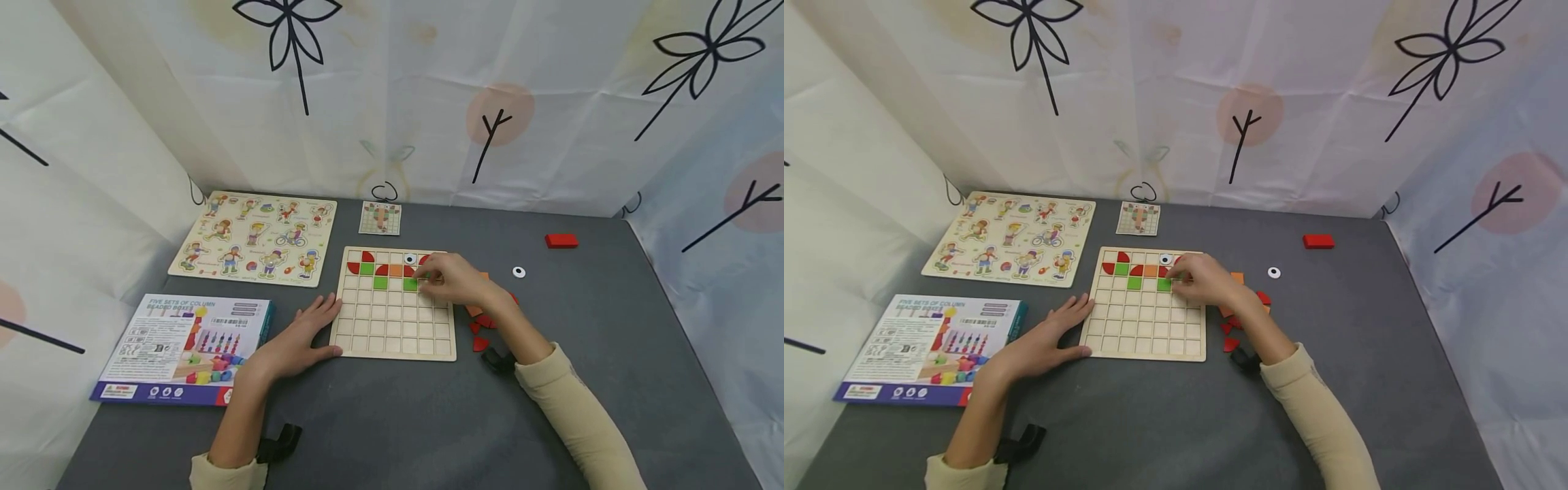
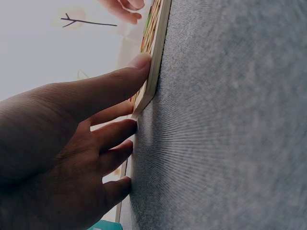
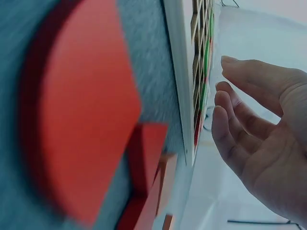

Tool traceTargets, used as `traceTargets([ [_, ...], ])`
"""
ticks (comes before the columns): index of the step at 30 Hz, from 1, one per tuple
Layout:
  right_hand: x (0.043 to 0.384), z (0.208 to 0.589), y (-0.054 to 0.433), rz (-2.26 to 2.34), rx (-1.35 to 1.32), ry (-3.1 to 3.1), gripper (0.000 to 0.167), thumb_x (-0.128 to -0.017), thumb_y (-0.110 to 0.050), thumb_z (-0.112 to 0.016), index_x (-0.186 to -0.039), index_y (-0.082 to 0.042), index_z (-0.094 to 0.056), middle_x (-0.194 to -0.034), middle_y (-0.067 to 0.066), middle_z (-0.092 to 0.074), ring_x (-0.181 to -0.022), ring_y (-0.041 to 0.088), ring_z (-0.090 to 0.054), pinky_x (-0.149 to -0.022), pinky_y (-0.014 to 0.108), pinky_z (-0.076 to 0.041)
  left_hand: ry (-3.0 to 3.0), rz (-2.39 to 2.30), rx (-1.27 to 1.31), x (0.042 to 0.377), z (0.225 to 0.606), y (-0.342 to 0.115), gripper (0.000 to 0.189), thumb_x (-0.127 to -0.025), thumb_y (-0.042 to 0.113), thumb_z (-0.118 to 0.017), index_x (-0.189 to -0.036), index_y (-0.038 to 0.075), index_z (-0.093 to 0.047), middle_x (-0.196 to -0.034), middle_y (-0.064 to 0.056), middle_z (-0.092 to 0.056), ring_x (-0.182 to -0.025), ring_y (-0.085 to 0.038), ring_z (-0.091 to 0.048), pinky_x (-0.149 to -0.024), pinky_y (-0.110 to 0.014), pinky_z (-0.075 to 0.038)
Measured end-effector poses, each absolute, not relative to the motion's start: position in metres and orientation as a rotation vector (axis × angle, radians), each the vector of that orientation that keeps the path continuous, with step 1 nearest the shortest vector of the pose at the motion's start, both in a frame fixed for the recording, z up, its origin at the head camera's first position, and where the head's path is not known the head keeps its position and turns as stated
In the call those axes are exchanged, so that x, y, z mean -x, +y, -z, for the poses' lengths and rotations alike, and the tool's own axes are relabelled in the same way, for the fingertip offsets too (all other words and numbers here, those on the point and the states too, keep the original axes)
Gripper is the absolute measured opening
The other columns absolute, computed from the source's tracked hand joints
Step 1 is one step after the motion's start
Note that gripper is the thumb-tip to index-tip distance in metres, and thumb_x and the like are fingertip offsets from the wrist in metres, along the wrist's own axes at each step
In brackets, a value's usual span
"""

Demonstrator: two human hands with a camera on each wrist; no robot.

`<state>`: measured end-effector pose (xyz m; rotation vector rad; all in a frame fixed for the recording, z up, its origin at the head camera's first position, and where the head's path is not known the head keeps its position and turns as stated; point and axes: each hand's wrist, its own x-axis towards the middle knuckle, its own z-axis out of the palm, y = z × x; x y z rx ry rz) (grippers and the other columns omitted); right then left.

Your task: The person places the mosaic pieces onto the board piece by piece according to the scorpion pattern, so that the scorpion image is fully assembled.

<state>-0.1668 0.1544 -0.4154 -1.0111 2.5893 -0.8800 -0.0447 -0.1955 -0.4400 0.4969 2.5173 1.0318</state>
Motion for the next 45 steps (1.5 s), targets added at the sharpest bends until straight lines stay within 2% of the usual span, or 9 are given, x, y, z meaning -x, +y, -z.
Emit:
traceTargets([
  [2, 0.166, 0.416, 0.162, 0.900, 0.991, 2.601, 0.024, -0.097, -0.007, -0.079, -0.120, -0.003, -0.082, -0.111, 0.013, -0.077, -0.089, 0.020, -0.070, -0.080, 0.037, -0.060, 2.517, -0.993, -0.468, 0.044, 0.433, -0.192, 0.092, -0.100, 0.031, -0.079, -0.172, 0.005, -0.028, -0.181, -0.023, -0.018, -0.170, -0.050, -0.007, -0.131, -0.078, -0.006],
  [8, 0.164, 0.414, 0.190, 0.945, 0.898, 2.622, 0.027, -0.096, -0.008, -0.081, -0.123, -0.002, -0.080, -0.112, 0.013, -0.077, -0.090, 0.021, -0.071, -0.076, 0.029, -0.058, 2.526, -0.955, -0.450, 0.045, 0.436, -0.191, 0.091, -0.101, 0.030, -0.078, -0.172, 0.006, -0.027, -0.182, -0.020, -0.017, -0.171, -0.047, -0.007, -0.133, -0.076, -0.007],
  [14, 0.164, 0.410, 0.225, 0.973, 0.775, 2.677, 0.030, -0.096, -0.006, -0.082, -0.125, 0.000, -0.079, -0.118, 0.018, -0.077, -0.100, 0.028, -0.073, -0.088, 0.042, -0.064, 2.527, -0.950, -0.448, 0.045, 0.432, -0.189, 0.090, -0.101, 0.029, -0.078, -0.171, 0.003, -0.028, -0.181, -0.022, -0.018, -0.170, -0.050, -0.008, -0.133, -0.076, -0.007],
  [19, 0.167, 0.411, 0.258, 0.956, 0.657, 2.736, 0.030, -0.098, -0.007, -0.080, -0.127, 0.000, -0.078, -0.121, 0.020, -0.077, -0.104, 0.031, -0.072, -0.094, 0.050, -0.064, 2.523, -0.953, -0.447, 0.045, 0.431, -0.189, 0.090, -0.101, 0.029, -0.078, -0.171, 0.003, -0.028, -0.181, -0.022, -0.018, -0.170, -0.050, -0.007, -0.132, -0.077, -0.006],
  [23, 0.170, 0.414, 0.282, 0.919, 0.574, 2.778, 0.033, -0.097, -0.009, -0.082, -0.129, -0.001, -0.078, -0.123, 0.021, -0.078, -0.104, 0.032, -0.072, -0.089, 0.041, -0.062, 2.520, -0.956, -0.449, 0.045, 0.431, -0.189, 0.090, -0.101, 0.029, -0.078, -0.171, 0.003, -0.027, -0.181, -0.023, -0.018, -0.170, -0.050, -0.007, -0.132, -0.077, -0.006],
  [28, 0.174, 0.419, 0.303, 0.883, 0.475, 2.793, 0.041, -0.095, -0.018, -0.086, -0.132, -0.002, -0.076, -0.124, 0.021, -0.077, -0.100, 0.028, -0.067, -0.079, 0.027, -0.052, 2.517, -0.956, -0.451, 0.045, 0.430, -0.189, 0.090, -0.101, 0.028, -0.078, -0.171, 0.002, -0.027, -0.181, -0.023, -0.017, -0.170, -0.051, -0.007, -0.132, -0.078, -0.006],
  [35, 0.179, 0.424, 0.319, 0.867, 0.389, 2.762, 0.046, -0.093, -0.019, -0.088, -0.132, 0.000, -0.075, -0.111, 0.019, -0.077, -0.091, 0.017, -0.062, -0.074, 0.024, -0.049, 2.523, -0.959, -0.450, 0.045, 0.431, -0.189, 0.090, -0.101, 0.027, -0.079, -0.171, 0.002, -0.028, -0.181, -0.024, -0.018, -0.169, -0.051, -0.008, -0.132, -0.078, -0.006],
  [40, 0.182, 0.426, 0.324, 0.876, 0.354, 2.751, 0.039, -0.092, -0.021, -0.089, -0.123, 0.000, -0.078, -0.101, 0.014, -0.074, -0.084, 0.010, -0.062, -0.071, 0.021, -0.051, 2.525, -0.958, -0.447, 0.045, 0.431, -0.190, 0.090, -0.101, 0.027, -0.079, -0.171, 0.002, -0.028, -0.181, -0.023, -0.019, -0.169, -0.051, -0.008, -0.132, -0.077, -0.007],
  [45, 0.182, 0.424, 0.324, 0.864, 0.342, 2.753, 0.032, -0.094, -0.020, -0.086, -0.118, 0.001, -0.079, -0.100, 0.014, -0.075, -0.083, 0.010, -0.063, -0.071, 0.020, -0.052, 2.525, -0.952, -0.448, 0.045, 0.431, -0.189, 0.090, -0.101, 0.028, -0.078, -0.171, 0.003, -0.028, -0.181, -0.023, -0.018, -0.170, -0.050, -0.008, -0.132, -0.077, -0.007],
])
